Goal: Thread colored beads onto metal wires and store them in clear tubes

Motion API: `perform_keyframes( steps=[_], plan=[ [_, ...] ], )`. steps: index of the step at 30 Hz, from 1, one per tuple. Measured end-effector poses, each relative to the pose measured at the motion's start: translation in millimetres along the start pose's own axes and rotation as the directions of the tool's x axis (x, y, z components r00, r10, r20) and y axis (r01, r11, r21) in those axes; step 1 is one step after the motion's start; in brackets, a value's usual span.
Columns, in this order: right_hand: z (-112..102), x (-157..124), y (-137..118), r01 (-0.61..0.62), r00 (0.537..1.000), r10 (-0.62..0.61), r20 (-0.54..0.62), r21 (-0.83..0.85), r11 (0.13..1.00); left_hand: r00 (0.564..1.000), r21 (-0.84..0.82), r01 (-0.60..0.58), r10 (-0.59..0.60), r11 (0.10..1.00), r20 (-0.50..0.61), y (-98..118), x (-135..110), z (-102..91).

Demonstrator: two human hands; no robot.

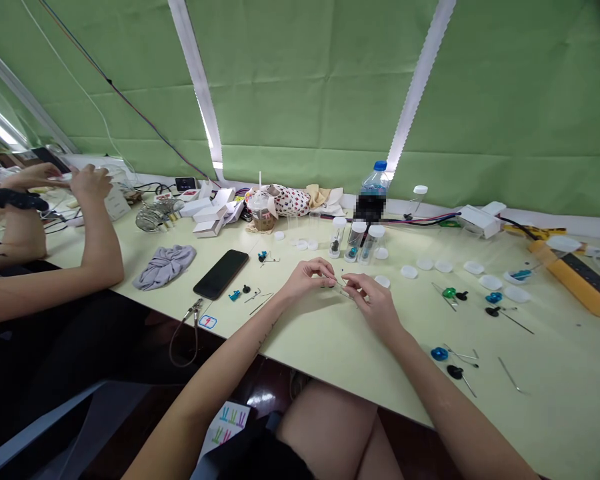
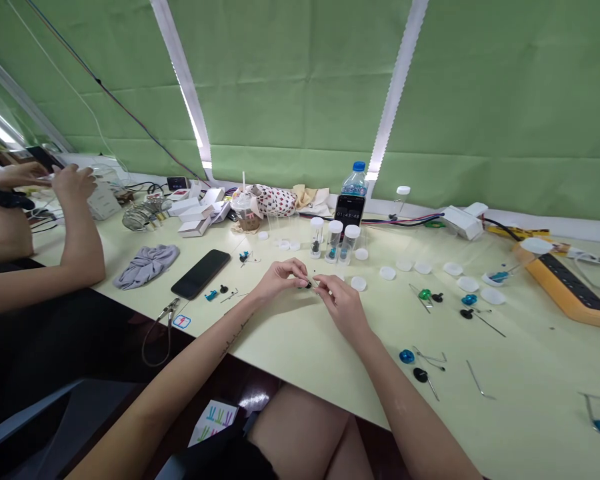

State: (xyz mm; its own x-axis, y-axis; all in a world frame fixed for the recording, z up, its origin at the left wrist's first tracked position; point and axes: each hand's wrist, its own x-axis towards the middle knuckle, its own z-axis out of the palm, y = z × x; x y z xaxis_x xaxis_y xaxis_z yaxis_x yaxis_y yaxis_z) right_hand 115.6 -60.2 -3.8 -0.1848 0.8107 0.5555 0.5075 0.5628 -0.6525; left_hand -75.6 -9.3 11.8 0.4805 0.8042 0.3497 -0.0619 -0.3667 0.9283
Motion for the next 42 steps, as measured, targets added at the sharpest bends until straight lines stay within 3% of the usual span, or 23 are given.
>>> perform_keyframes(
  steps=[5, 10, 15, 19, 23, 28, 33, 37, 42],
  plan=[
    [-1, 2, 3, -0.117, 0.993, 0.118, -0.027, 0.025, 0.993, 0.997, 0.249, 0.011, 0.008, 0.968, -0.071, -4, 0, -3.1],
    [-4, 3, 13, -0.136, 0.99, 0.124, -0.065, -0.233, 0.963, 0.983, 0.418, 0.179, -0.148, 0.891, -0.107, -21, 0, -12.3],
    [-2, -1, 18, -0.223, 0.966, 0.258, -0.002, -0.507, 0.833, 0.974, 0.448, 0.222, -0.216, 0.866, -0.066, -34, 1, -14.4],
    [-1, -3, 18, -0.239, 0.945, 0.327, 0.029, -0.622, 0.746, 0.968, 0.385, 0.24, -0.19, 0.891, -0.162, -34, 1, -13.6],
    [-2, -3, 18, -0.247, 0.935, 0.352, 0.034, -0.65, 0.719, 0.953, 0.345, 0.271, -0.2, 0.899, -0.227, -32, 0, -15.8],
    [-3, -3, 17, -0.259, 0.93, 0.364, 0.04, -0.632, 0.73, 0.947, 0.39, 0.298, -0.221, 0.871, -0.232, -32, -2, -16.7],
    [-5, 0, 14, -0.293, 0.914, 0.403, 0.038, -0.627, 0.722, 0.946, 0.29, 0.301, -0.246, 0.908, -0.212, -31, -1, -15.3],
    [-6, 0, 12, -0.294, 0.906, 0.419, 0.06, -0.623, 0.725, 0.938, 0.038, 0.322, -0.314, 0.946, -0.147, -25, 0, -15.8],
    [-6, 0, 8, -0.266, 0.913, 0.405, 0.056, -0.671, 0.692, 0.922, -0.204, 0.352, -0.376, 0.913, -0.091, -20, -1, -17.8]
  ],
)
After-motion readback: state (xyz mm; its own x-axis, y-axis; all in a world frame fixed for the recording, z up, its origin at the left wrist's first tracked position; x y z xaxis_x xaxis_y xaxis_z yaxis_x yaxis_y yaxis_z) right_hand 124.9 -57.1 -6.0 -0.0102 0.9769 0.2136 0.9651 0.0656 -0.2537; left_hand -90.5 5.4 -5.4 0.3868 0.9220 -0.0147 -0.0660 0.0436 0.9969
